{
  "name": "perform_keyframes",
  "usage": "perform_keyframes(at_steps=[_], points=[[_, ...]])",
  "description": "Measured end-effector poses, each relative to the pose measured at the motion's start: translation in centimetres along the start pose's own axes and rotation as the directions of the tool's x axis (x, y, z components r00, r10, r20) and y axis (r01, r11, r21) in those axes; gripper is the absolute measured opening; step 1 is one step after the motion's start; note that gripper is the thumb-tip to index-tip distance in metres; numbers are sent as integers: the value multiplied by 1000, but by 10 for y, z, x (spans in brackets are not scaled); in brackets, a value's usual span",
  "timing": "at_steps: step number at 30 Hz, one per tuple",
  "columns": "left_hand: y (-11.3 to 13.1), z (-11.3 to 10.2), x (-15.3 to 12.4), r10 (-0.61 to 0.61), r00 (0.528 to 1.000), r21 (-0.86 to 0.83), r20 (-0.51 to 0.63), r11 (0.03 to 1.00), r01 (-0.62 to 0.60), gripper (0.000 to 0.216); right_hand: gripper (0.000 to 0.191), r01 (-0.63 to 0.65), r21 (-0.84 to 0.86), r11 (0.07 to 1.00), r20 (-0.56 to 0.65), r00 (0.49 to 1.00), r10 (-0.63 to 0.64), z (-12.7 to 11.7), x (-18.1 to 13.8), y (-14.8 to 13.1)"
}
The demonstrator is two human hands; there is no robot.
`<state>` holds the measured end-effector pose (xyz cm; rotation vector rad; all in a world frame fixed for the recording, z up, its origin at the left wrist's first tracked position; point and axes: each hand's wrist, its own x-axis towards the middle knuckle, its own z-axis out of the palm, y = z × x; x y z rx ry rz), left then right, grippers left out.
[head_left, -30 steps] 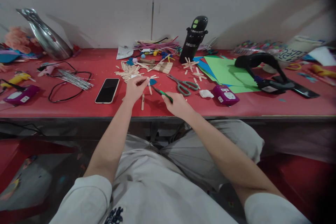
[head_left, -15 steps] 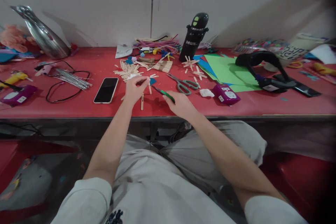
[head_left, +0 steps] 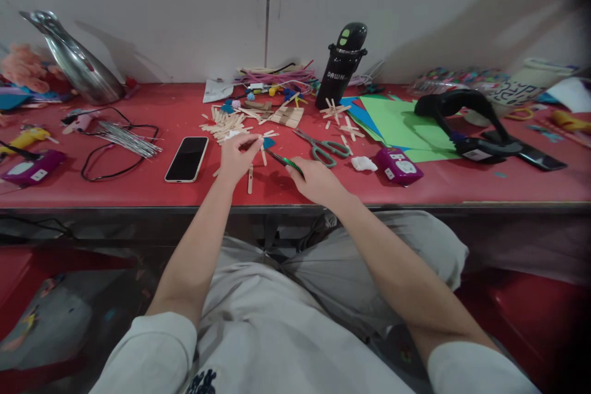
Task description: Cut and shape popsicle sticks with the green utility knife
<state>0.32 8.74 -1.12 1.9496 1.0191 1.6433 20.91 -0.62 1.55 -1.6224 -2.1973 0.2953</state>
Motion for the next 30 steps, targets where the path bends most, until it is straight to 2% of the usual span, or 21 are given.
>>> perform_keyframes(at_steps=[4, 8, 23, 30], points=[[-1, 0, 0, -4, 1000, 6, -5, 1000, 4, 14, 41, 69, 50, 996, -37, 997, -68, 5, 1, 4], [-3, 0, 0, -17, 1000, 10, -8, 1000, 17, 14, 40, 112, 86, 990, -66, 992, -106, 9, 2, 9], [-3, -1, 1, -45, 999, 19, 1, 999, 45, 10, 37, 97, 140, 985, -149, 986, -76, 18, 5, 8], [-6, -2, 2, -110, 994, 51, -26, 992, 111, 8, 42, 97, 158, 983, -175, 982, -69, 18, 3, 9]])
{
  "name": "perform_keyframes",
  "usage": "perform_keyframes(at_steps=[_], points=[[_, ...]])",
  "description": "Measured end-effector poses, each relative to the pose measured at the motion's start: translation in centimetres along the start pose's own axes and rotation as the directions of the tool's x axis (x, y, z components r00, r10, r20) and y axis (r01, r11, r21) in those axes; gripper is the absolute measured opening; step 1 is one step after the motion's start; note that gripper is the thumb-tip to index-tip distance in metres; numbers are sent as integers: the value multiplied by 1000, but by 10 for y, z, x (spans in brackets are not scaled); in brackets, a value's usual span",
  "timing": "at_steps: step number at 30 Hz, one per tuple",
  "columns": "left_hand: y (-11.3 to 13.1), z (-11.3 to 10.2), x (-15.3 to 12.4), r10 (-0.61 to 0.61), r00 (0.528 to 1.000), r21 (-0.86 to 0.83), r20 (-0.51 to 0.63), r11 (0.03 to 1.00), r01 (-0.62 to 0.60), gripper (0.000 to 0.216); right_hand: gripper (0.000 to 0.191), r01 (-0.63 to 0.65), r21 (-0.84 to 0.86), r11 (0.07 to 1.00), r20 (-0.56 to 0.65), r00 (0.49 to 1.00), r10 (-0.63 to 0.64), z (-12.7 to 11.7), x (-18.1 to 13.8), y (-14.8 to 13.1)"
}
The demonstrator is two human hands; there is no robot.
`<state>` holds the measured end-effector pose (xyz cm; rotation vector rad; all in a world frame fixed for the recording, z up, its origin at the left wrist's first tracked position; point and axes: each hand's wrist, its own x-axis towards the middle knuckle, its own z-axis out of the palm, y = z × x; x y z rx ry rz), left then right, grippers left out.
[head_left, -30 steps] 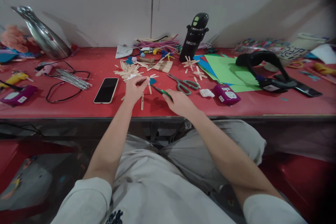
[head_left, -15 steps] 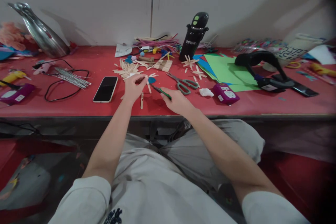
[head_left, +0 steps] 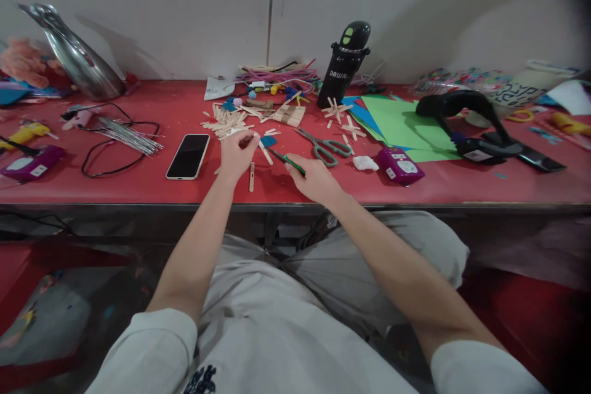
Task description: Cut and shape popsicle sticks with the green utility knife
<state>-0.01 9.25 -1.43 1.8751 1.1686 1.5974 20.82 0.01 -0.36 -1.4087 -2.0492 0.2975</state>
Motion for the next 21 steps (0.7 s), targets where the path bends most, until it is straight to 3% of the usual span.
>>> perform_keyframes(at_steps=[6, 21], points=[[-7, -1, 2, -68, 997, 0, -26, 998, 68, 8, 44, -11, 9, 1000, -17, 1000, 11, 0, -1, -2], [1, 0, -1, -5, 1000, -19, 1, 1000, 5, 8, 42, -4, -9, 1000, 21, 1000, 4, 4, 2, -2]])
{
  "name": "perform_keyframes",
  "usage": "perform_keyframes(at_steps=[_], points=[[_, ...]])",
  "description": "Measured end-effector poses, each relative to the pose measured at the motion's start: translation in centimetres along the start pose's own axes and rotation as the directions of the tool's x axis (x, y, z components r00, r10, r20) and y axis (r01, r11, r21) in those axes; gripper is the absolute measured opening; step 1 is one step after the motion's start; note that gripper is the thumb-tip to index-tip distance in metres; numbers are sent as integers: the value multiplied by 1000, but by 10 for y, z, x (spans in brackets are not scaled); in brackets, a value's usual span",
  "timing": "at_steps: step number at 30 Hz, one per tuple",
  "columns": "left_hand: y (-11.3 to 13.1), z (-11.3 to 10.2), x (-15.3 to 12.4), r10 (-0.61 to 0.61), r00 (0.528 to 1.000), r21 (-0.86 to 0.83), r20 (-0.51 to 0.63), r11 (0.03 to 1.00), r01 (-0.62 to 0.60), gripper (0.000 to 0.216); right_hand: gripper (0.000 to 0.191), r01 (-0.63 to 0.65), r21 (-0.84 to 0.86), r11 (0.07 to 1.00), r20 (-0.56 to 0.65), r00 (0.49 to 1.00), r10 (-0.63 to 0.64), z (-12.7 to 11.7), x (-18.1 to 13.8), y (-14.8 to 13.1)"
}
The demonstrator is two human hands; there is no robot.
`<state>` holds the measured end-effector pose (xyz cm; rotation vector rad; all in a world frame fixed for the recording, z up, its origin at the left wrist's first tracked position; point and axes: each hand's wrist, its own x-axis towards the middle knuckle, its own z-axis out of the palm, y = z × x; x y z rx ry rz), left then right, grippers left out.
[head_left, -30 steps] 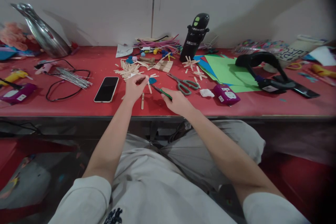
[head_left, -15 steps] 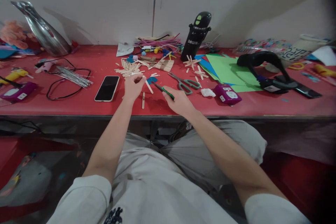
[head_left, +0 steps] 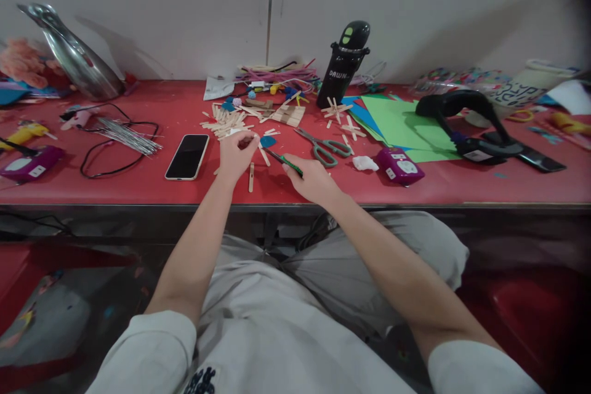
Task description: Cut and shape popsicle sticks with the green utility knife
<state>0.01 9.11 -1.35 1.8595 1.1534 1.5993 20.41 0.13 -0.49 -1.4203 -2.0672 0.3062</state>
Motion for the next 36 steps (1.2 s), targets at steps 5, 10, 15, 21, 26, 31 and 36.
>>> perform_keyframes(at_steps=[5, 10, 15, 21, 26, 31, 36], points=[[2, -1, -1, 9, 1000, -6, 5, 1000, -9, 11, 44, -14, 9, 1000, -15, 1000, 14, -2, -1, 1], [3, -1, -1, 17, 1000, -14, 3, 1000, -17, 11, 44, -24, 16, 1000, -14, 1000, 25, -3, -1, -1], [4, 0, -3, 14, 1000, -15, 7, 1000, -14, 12, 44, -22, 20, 1000, -4, 1000, 22, -2, -1, -1], [6, -1, -4, 12, 1000, -1, 8, 1000, -12, 11, 44, -36, 3, 999, -1, 999, 36, -4, -1, -3], [5, -2, -3, 14, 1000, 10, 13, 1000, -14, 12, 44, -46, -15, 999, 3, 999, 46, -3, -1, -4], [4, 0, -2, 18, 1000, 1, 16, 1000, -18, 10, 45, -65, -29, 997, 3, 998, 66, -1, 0, -4], [5, 2, 0, 24, 1000, -9, 18, 1000, -24, 11, 42, -43, -23, 999, 10, 999, 43, 0, 2, -3]])
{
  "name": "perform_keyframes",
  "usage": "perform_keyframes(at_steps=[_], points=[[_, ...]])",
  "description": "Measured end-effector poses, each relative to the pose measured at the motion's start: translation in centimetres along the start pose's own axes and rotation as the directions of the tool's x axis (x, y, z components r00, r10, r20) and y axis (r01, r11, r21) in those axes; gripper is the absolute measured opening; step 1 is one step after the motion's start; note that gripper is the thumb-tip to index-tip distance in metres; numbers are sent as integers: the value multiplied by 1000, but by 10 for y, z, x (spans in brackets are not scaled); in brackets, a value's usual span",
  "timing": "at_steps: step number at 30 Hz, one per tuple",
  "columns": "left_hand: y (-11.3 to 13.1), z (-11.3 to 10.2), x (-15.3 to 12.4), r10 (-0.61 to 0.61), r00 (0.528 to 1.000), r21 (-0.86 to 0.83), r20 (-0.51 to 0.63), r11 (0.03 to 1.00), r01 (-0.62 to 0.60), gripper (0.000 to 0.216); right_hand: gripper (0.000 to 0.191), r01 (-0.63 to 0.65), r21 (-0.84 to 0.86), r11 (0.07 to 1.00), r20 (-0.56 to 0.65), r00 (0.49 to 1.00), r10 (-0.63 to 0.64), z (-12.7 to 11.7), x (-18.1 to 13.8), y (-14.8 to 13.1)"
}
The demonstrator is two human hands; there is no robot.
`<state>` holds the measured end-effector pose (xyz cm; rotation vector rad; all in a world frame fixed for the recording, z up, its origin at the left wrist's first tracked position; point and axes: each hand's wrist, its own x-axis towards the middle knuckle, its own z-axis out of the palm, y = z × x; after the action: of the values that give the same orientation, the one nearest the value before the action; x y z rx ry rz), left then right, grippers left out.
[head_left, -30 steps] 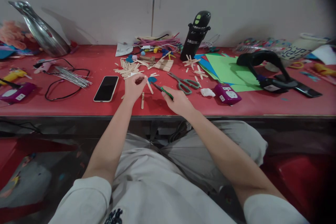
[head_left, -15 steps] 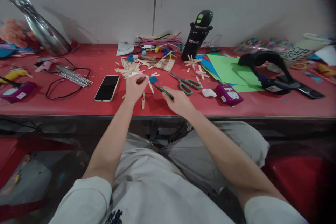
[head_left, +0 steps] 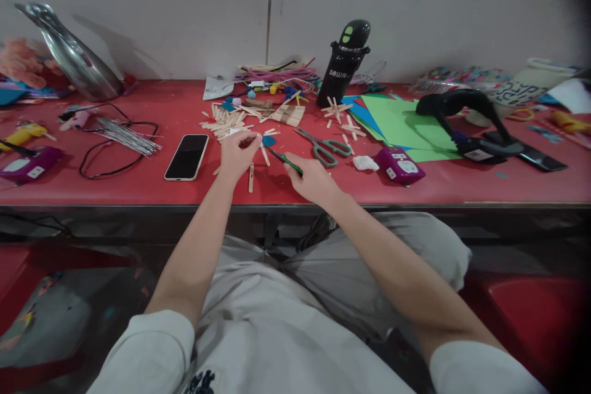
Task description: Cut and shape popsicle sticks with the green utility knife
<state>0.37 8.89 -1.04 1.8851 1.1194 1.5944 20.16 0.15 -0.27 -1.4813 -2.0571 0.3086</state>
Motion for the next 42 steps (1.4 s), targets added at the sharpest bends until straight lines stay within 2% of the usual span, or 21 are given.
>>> perform_keyframes(at_steps=[18, 30, 42], points=[[-3, 0, 2, -10, 1000, -8, -2, 1000, 10, 15, 37, 18, 4, 1000, 22, 1000, -18, -1, 2, 3], [-6, 0, 3, -36, 999, -28, -3, 999, 36, 12, 40, -12, -13, 1000, 43, 999, 13, -2, 1, -2], [-3, 0, 5, -89, 996, -5, -6, 996, 89, 9, 42, 12, 40, 999, -35, 999, -11, 2, -3, 3]])
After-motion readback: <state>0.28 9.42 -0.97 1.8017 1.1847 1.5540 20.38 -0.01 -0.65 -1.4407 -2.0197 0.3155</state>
